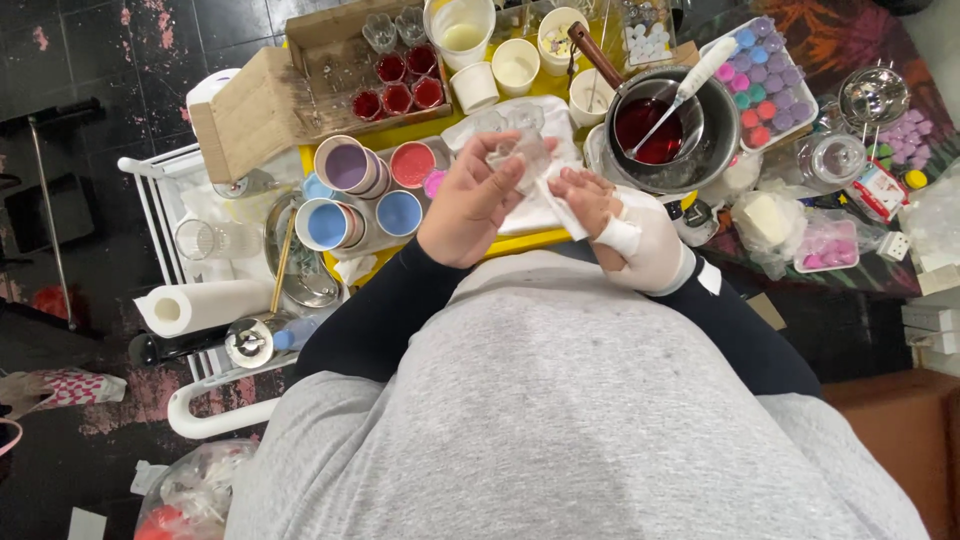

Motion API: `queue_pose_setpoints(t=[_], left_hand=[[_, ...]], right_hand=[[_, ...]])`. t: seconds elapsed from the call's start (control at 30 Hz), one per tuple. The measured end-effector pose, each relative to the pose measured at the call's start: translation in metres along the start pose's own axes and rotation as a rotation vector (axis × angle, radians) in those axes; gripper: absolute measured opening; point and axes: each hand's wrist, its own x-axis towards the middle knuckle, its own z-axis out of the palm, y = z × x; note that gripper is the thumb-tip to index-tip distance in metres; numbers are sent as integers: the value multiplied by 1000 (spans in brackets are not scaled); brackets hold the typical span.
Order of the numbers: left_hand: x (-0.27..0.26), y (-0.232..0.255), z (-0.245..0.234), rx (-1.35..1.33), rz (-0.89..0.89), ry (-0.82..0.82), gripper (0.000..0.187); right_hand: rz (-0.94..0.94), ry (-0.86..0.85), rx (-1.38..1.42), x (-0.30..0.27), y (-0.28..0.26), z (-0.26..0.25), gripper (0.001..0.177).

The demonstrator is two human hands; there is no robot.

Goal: Cleaning small glass jars with a paper towel and then pouring red liquid wax into them using a thermometer as a guide.

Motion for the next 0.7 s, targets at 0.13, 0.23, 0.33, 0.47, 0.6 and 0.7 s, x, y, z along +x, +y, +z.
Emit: queue_pose_setpoints(t=[0.13, 0.23, 0.33, 0.47, 0.6, 0.7], left_hand=[[0, 8, 1, 93, 112, 18, 46], [-2, 12, 6, 176, 188, 14, 54], [0, 14, 6, 220, 213, -3, 60], [-2, 17, 12, 650, 364, 29, 61], [3, -1, 0, 1224, 684, 130, 72], [9, -10, -2, 1233, 712, 168, 85]], right_hand=[[319, 50, 244, -4, -1, 2, 59], [889, 69, 591, -1, 3, 10, 55], [987, 228, 1314, 20, 0, 5, 51], [994, 164, 1581, 31, 3, 7, 58], [991, 178, 1768, 28, 18, 17, 61], [926, 257, 1883, 31, 19, 20, 59]])
